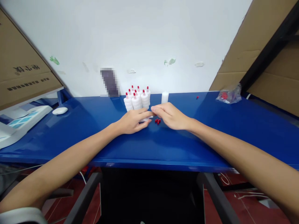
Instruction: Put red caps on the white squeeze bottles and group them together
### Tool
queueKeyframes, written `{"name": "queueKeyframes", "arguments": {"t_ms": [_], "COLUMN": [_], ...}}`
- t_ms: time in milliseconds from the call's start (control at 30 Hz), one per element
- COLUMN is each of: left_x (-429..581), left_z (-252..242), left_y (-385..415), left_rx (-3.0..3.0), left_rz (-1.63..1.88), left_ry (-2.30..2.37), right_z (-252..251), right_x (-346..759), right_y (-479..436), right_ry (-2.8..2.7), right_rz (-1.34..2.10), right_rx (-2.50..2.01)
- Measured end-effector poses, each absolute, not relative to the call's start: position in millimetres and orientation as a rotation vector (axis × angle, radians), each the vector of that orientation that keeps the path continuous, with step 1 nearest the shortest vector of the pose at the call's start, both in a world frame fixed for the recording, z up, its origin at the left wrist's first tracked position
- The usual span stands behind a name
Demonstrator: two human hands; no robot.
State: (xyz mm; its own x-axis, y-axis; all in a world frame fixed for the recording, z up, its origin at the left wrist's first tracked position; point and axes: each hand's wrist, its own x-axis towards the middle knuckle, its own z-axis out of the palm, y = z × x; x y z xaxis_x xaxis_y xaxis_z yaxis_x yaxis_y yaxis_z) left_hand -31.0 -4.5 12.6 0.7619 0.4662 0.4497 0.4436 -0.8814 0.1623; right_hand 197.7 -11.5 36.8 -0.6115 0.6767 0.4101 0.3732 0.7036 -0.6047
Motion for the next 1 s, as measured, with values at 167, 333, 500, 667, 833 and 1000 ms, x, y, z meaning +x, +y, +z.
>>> {"name": "queueKeyframes", "arguments": {"t_ms": [167, 333, 500, 667, 833, 1000], "left_x": [-39, -36, -36, -38, -37, -37], "left_z": [16, 15, 13, 12, 12, 13], "left_y": [-1, -3, -1, 0, -1, -1], "left_rx": [2.881, 2.915, 2.923, 2.889, 2.875, 2.882], "left_rz": [0.909, 0.74, 0.74, 0.734, 0.731, 0.713], "left_ry": [0.82, 0.855, 0.867, 0.865, 0.866, 0.863], "right_z": [37, 33, 34, 38, 38, 33], "right_x": [213, 226, 223, 220, 221, 224], "right_y": [3, 15, 13, 10, 11, 15], "right_ry": [-2.378, -2.655, -2.765, -2.747, -2.713, -2.726], "right_rz": [0.556, 0.309, 0.348, 0.433, 0.437, 0.396], "right_rx": [-1.037, -1.435, -1.351, -1.364, -1.33, -1.249]}}
